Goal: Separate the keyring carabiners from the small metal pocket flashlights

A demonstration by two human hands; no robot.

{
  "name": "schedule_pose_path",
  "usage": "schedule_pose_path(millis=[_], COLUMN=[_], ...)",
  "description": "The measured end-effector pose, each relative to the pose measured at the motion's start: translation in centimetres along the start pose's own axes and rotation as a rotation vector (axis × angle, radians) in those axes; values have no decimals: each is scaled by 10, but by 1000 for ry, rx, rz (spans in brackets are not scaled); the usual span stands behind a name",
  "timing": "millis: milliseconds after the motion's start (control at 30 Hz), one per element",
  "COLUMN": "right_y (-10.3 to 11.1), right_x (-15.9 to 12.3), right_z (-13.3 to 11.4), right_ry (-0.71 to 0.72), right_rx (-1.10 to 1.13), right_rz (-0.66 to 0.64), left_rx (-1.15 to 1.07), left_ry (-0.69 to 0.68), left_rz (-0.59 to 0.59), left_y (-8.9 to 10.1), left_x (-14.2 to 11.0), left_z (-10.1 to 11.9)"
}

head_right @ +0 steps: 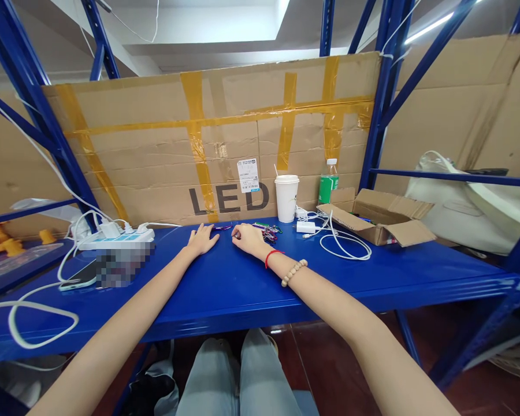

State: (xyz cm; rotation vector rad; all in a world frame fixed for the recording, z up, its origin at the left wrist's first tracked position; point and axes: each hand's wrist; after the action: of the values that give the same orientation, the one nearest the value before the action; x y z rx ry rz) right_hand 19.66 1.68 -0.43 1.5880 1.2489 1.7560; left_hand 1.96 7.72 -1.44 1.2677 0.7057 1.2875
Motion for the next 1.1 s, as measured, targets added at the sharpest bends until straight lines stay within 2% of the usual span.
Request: schedule_pose_path(millis=[333,700,800,933,1100], right_y=[-1,4,3,2,3], right_x=[2,-2,-1,-1,-1], right_z=[2,-1,-1,1,2], right_ry=[11,3,7,11,10], right_rx=[11,37,44,39,10], right_rz=[3,7,8,6,-3], left_rx=[54,74,86,111,121], left_ry=[-55,-29,-27,-57,-123], left_rz=[82,46,77,128,131], left_y=[-1,-1,-2,0,4], left_x=[-2,-1,-1,-3,-7], left_z=[2,1,0,1,4])
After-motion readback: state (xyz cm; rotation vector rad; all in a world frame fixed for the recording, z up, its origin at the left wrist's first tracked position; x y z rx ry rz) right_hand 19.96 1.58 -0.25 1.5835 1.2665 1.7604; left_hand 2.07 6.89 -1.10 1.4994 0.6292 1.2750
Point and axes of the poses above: each hand's wrist, its own x-axis towards the middle knuckle, its own y-axis out of the back of the hand, z = x × y, and after that the axes turned 12 degrees about -x, right-handed
